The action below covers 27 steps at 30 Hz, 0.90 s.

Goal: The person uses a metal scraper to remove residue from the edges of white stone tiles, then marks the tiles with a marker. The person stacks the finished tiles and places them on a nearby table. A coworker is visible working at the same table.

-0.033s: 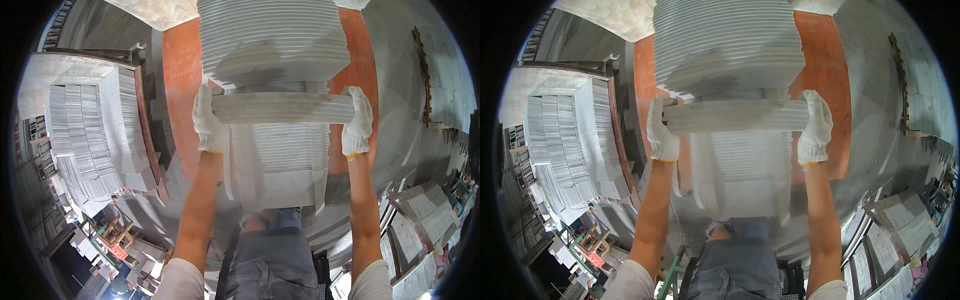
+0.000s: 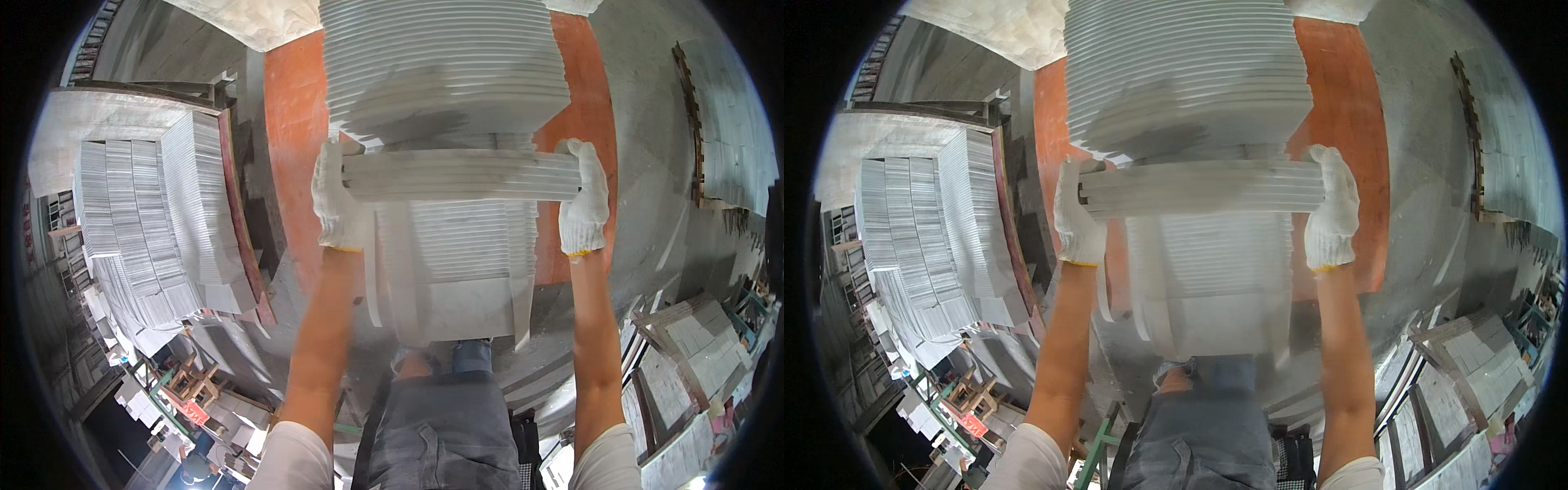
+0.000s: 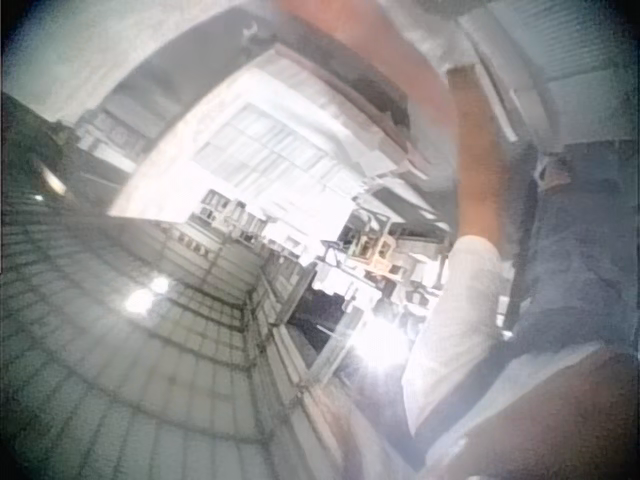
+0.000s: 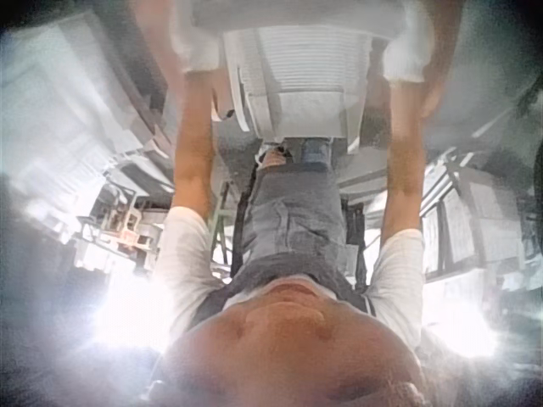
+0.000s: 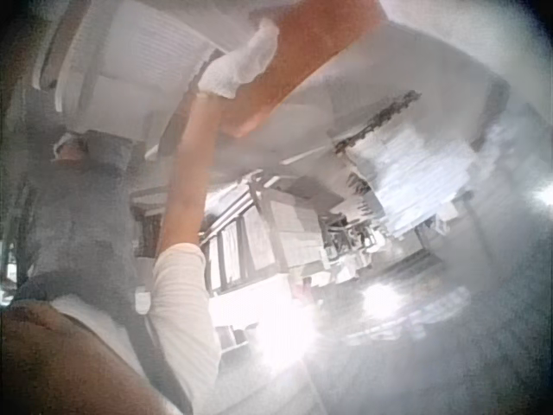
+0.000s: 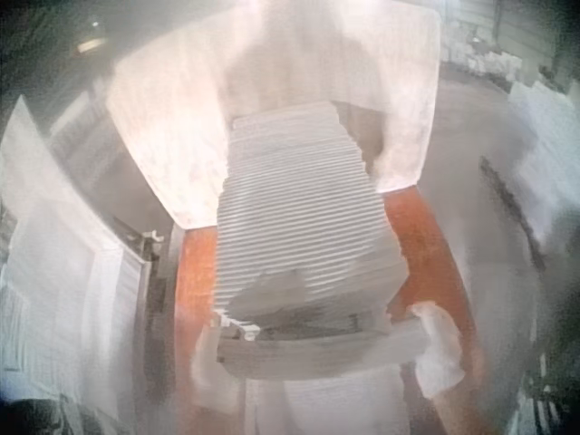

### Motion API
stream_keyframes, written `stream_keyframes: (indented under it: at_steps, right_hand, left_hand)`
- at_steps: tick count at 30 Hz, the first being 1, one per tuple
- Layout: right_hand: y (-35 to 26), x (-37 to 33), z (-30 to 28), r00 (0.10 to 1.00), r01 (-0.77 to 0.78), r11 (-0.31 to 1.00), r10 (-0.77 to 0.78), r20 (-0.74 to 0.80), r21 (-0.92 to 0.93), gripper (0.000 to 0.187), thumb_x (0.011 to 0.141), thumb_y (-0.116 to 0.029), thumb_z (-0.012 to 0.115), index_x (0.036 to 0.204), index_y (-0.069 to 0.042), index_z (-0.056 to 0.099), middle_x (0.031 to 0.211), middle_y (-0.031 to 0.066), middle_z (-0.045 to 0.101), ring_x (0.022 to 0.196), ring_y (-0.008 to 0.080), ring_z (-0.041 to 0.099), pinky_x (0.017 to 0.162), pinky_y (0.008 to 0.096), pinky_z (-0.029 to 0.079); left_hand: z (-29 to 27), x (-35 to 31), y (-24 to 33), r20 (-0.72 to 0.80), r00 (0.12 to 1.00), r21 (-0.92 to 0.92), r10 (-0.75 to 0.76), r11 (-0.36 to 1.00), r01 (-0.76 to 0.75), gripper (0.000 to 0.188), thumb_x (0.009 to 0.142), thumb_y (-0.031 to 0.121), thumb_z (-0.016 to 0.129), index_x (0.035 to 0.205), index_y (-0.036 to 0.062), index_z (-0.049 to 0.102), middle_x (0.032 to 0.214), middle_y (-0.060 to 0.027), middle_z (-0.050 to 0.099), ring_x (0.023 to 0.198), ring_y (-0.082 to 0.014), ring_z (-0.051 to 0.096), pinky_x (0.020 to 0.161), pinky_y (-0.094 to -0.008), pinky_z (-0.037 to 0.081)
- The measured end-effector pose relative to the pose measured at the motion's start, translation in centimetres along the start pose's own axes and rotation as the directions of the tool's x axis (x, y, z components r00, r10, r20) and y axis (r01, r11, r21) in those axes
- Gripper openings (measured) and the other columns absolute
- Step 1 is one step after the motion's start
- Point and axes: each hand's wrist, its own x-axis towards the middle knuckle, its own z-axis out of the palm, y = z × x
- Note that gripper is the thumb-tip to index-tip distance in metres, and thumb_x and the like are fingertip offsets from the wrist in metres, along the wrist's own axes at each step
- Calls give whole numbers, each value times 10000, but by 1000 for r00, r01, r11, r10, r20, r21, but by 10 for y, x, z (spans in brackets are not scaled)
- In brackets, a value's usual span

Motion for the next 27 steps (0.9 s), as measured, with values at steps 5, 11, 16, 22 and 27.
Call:
stream_keyframes:
  at_steps: [5,11,16,22,27]
  right_hand:
    - [31,41,-47,855,-288,869,44,517,402,599,1088,-505,439,1319,28,582,1245,148,664,1146,229,643,1012,386,524]
    - [87,59,-47,952,89,977,-26,305,-193,744,1066,-599,412,1409,51,526,1327,164,639,1190,264,632,1022,405,528]
    - [51,44,-34,896,-379,913,322,306,148,827,1049,-632,419,1474,76,463,1459,217,542,1317,282,558,1061,405,508]
    - [40,45,-15,859,-384,894,255,444,230,780,1054,-615,423,1446,55,503,1381,217,598,1282,304,588,1035,420,535]
    - [52,54,-27,717,-601,696,253,650,392,711,1062,-592,432,1403,19,553,1330,181,631,1073,263,686,882,366,610]
  left_hand:
    - [-6,14,-1,142,988,37,65,997,-71,378,1097,358,469,1134,44,676,1067,-56,676,1023,-161,611,927,-326,473]
    - [-20,7,-12,162,978,147,131,977,-156,567,1074,485,483,1229,-34,652,1147,-137,689,1058,-231,667,934,-374,539]
    - [-24,-11,-12,187,978,113,92,987,-114,501,1100,425,421,1258,5,643,1240,-100,663,1112,-191,618,995,-347,476]
    - [-17,-6,3,282,956,145,86,981,-131,721,1072,601,386,1333,-35,606,1290,-142,658,1153,-239,638,1017,-392,499]
    - [-12,-2,7,258,964,99,64,991,-92,747,1064,621,387,1299,-50,615,1259,-170,669,1153,-259,643,1012,-406,510]
